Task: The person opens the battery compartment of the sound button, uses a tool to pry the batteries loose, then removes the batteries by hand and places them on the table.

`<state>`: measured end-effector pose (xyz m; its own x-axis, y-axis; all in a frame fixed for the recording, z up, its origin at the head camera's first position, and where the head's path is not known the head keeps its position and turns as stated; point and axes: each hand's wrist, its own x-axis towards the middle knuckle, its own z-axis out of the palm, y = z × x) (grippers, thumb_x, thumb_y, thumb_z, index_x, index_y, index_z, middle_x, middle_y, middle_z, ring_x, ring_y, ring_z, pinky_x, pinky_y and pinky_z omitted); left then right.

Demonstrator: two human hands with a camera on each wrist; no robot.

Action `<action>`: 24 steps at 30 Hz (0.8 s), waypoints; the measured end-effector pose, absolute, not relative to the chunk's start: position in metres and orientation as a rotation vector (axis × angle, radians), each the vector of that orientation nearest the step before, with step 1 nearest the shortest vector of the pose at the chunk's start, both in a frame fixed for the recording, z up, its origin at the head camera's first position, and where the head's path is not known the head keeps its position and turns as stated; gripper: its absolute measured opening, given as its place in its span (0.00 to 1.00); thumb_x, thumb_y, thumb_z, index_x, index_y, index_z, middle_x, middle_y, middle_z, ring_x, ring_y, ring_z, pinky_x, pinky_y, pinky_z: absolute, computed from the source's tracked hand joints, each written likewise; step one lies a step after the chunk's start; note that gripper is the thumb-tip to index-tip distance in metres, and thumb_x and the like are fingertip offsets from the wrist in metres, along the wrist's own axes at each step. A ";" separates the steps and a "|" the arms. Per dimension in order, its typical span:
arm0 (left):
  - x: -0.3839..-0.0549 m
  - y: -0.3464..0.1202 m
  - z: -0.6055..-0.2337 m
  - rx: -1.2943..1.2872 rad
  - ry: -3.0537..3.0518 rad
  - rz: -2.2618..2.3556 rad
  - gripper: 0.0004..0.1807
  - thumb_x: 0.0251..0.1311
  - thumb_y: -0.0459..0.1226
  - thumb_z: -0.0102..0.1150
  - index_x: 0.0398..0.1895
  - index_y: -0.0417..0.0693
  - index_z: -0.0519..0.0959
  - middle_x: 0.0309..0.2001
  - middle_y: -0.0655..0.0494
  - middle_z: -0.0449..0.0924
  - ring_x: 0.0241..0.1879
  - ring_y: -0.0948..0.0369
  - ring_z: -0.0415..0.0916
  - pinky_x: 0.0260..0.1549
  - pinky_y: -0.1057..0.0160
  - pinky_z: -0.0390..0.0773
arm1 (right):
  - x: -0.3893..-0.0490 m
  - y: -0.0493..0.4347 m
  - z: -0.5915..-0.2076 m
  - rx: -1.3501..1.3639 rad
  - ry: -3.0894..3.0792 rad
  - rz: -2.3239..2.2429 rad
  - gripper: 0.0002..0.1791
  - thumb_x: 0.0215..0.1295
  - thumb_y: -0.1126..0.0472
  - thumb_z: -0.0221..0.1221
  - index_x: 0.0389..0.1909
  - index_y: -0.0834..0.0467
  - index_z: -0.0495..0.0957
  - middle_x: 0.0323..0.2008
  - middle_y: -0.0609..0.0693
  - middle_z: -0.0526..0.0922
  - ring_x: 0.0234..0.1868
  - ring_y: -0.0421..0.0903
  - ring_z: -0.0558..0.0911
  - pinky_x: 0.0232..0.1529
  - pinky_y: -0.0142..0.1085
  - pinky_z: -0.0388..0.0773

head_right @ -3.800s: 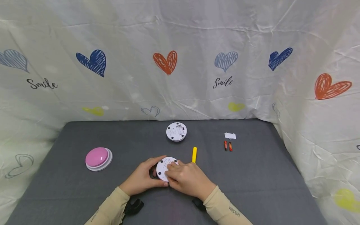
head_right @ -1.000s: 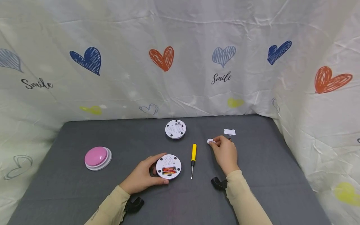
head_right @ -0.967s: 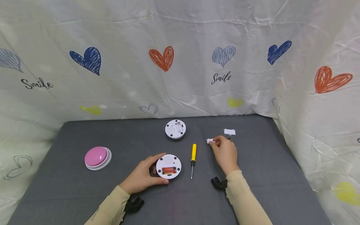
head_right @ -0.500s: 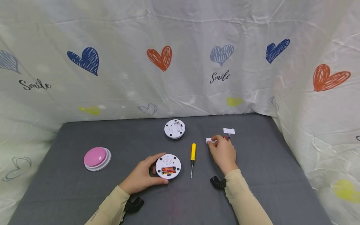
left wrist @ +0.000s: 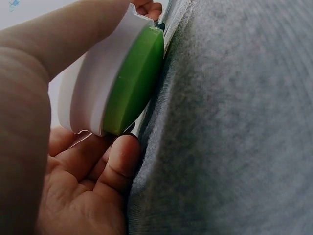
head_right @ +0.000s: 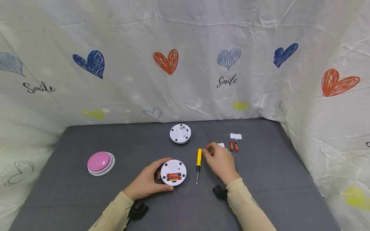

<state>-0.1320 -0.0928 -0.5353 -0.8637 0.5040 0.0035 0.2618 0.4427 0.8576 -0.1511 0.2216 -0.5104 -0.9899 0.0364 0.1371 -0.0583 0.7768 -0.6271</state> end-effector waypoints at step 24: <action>-0.131 -0.092 -0.535 0.652 2.434 1.430 0.57 0.48 0.49 0.91 0.82 0.51 0.69 0.44 0.57 0.74 0.37 0.60 0.72 0.39 0.62 0.76 | -0.141 0.197 -0.503 0.166 -3.044 1.056 0.12 0.68 0.62 0.73 0.47 0.62 0.85 0.24 0.45 0.76 0.21 0.42 0.74 0.25 0.36 0.71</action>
<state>-0.1309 -0.0919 -0.5347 -0.8706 0.4918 0.0159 0.2532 0.4202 0.8714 -0.1410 0.1971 -0.5033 -0.9911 -0.1246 -0.0461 -0.0693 0.7807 -0.6211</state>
